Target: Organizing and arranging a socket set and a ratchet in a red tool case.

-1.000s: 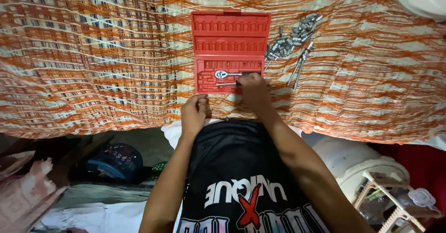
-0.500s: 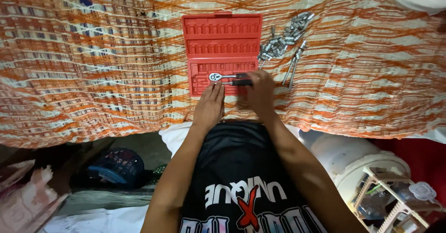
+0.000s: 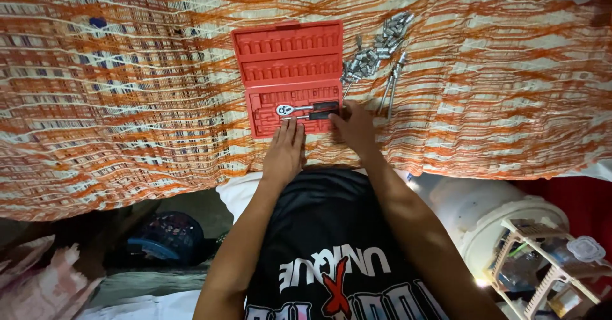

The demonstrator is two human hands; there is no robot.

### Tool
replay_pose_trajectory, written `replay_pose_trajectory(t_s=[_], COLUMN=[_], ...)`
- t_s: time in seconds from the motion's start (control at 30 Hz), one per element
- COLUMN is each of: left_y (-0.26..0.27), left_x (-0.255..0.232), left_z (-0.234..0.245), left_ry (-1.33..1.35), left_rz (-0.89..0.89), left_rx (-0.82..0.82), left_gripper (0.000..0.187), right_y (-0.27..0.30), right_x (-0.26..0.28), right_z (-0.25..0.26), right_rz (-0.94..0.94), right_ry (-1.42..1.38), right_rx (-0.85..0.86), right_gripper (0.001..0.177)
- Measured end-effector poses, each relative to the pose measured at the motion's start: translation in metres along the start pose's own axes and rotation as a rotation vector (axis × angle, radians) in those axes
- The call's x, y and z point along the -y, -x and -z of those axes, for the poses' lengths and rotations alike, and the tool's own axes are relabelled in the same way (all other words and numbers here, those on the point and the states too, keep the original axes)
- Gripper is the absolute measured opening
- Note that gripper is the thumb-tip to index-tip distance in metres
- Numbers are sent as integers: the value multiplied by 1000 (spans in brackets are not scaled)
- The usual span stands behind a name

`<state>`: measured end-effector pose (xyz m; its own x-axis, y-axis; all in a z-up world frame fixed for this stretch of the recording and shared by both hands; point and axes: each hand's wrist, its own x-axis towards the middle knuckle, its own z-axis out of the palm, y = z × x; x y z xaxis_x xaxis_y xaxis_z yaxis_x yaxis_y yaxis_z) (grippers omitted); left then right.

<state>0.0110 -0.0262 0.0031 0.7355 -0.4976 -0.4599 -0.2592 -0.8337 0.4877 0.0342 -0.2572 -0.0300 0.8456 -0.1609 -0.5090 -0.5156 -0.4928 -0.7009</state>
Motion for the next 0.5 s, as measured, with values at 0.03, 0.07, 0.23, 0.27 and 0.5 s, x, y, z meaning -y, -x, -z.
replay_pose_trajectory(t_s=[0.03,0.07,0.23,0.27,0.5], left_y=[-1,-1,-1,-2,12], left_x=[0,0,-5,-6,-6], left_z=[-2,-3,6,7,22], left_ry=[-13,-26,71,80,128], left_rz=[6,12,10,13,17], left_rx=[25,51,51,71,-72], left_gripper=[79,79,81,81,71], right_y=[0,0,-6,-6,2], right_x=[10,21,4,4,-15], right_z=[1,1,-13,-14,28], right_rz=[-74,-149,-72,-90,28], right_ry=[31,63,223,229,23], right_rx=[11,22,-50,-58,-93], right_gripper=[42,42,38,39,30])
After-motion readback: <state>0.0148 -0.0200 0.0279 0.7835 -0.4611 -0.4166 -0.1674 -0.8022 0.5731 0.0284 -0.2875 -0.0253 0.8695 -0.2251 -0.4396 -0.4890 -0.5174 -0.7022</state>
